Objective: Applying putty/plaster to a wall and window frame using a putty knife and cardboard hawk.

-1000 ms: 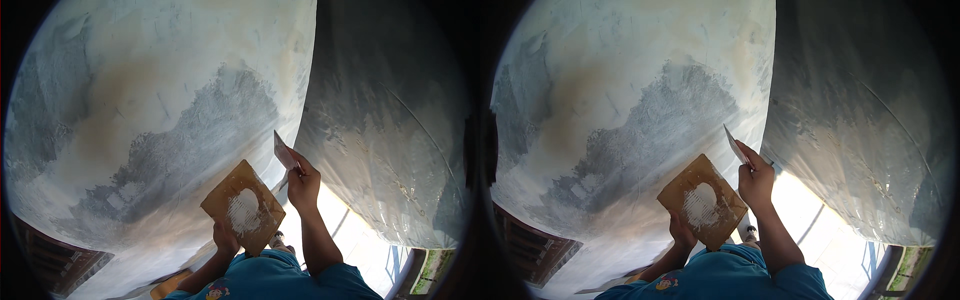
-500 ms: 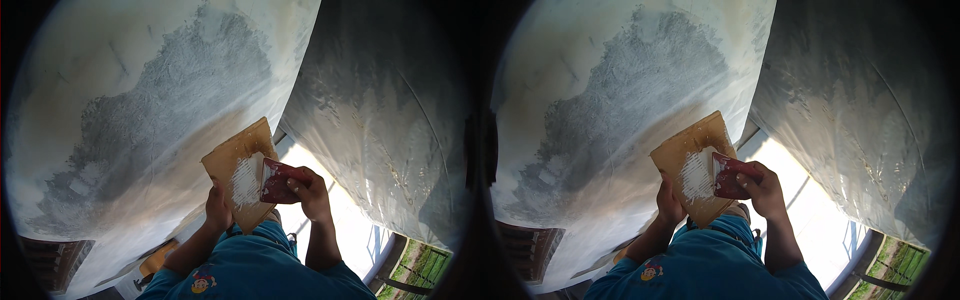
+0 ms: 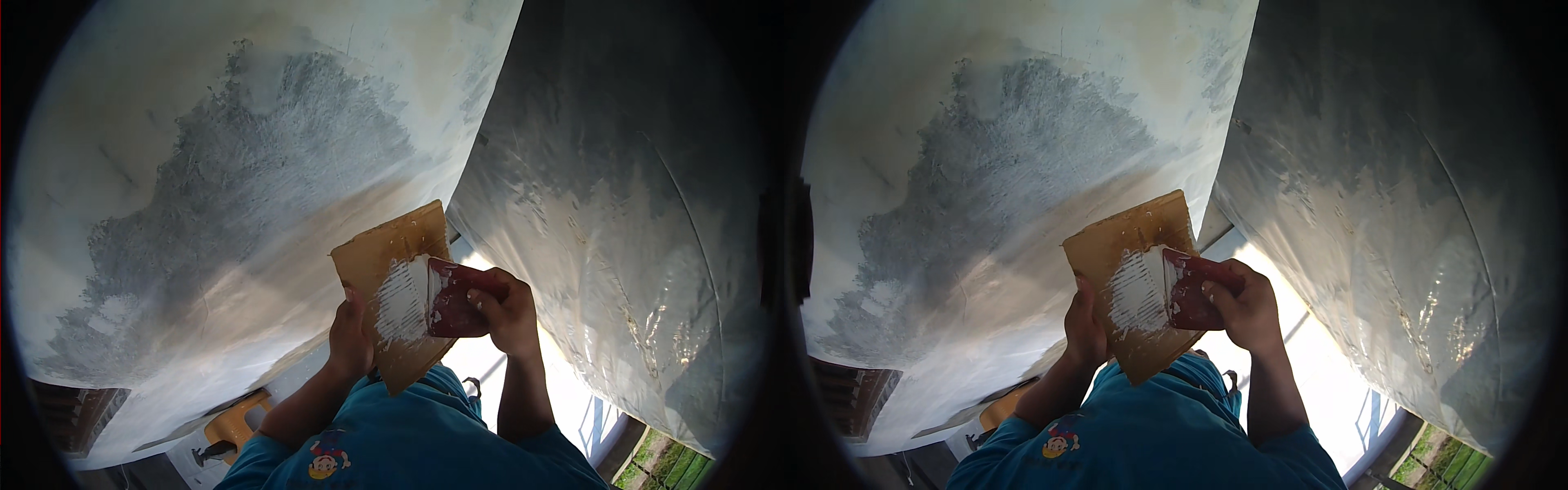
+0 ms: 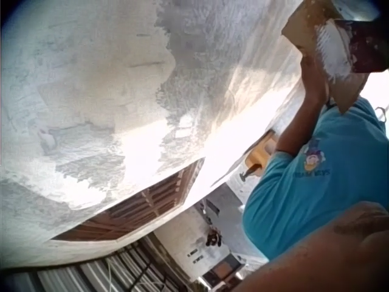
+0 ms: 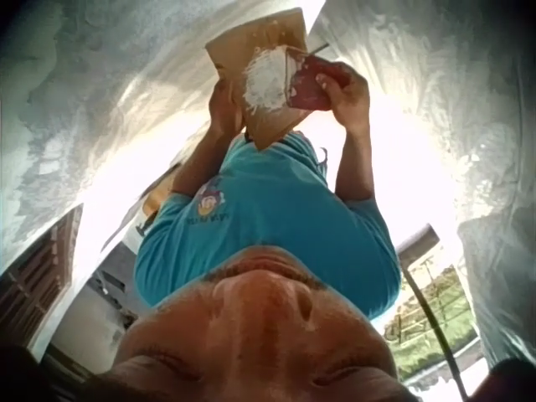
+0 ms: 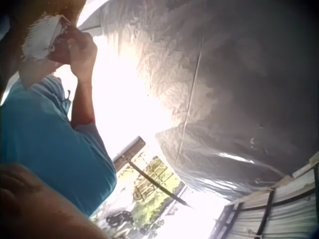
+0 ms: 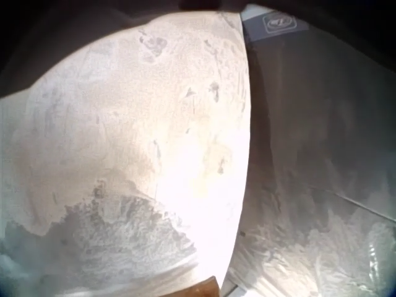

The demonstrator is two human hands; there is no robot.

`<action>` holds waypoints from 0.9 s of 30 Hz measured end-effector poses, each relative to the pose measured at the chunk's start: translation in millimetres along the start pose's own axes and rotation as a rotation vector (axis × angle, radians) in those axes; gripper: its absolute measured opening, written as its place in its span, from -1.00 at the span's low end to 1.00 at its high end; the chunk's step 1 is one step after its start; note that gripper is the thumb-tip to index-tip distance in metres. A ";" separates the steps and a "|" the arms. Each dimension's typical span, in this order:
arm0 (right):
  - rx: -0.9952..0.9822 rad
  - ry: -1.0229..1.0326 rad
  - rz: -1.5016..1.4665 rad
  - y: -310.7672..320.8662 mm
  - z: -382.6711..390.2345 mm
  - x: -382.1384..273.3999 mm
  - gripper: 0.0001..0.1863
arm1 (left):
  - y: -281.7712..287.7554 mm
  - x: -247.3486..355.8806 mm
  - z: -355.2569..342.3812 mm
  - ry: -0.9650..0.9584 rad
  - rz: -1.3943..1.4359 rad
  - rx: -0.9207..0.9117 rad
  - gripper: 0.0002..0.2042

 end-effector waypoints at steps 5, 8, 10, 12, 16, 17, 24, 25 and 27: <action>-0.062 0.068 0.095 18.6 -25.2 -0.1 -0.82 | -27.0 0.5 -10.3 0.022 0.158 -0.041 -0.41; -0.084 0.113 0.131 23.0 -36.1 -1.8 -0.81 | -29.2 -7.4 -18.5 0.025 0.143 -0.030 -0.40; -0.131 0.041 0.098 25.5 -42.4 -5.0 -0.81 | -34.0 -5.3 -21.3 0.024 0.149 -0.025 -0.40; -0.149 0.041 0.096 26.5 -49.7 3.0 -0.82 | -38.1 -5.6 -23.8 0.022 0.155 -0.020 -0.40; -0.096 0.033 0.143 20.9 -53.9 5.9 -0.81 | -44.7 -8.2 -27.6 0.013 -0.014 -0.040 -0.38; -0.098 0.032 0.143 19.9 -55.2 5.7 -0.81 | -45.4 -9.7 -27.7 0.017 -0.087 -0.030 -0.36; -0.072 0.005 0.126 25.8 -57.4 -3.3 -0.85 | -50.0 -9.3 -27.8 0.009 0.047 0.040 -0.33; -0.045 -0.019 0.102 26.9 -57.5 -2.3 -0.85 | -48.5 -10.2 -28.3 0.010 0.049 0.029 -0.33; -0.050 -0.018 0.098 27.4 -58.6 1.0 -0.83 | -47.3 -9.1 -27.9 0.009 0.053 0.018 -0.32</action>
Point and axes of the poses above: each hand's wrist, its own z-axis away from the middle knuckle, its own y-axis out of the back of the hand, x = y × z, the point moved 1 cm from there along -z, towards the middle knuckle, and after that the axes turned 9 degrees about x, right-handed, at the moved point
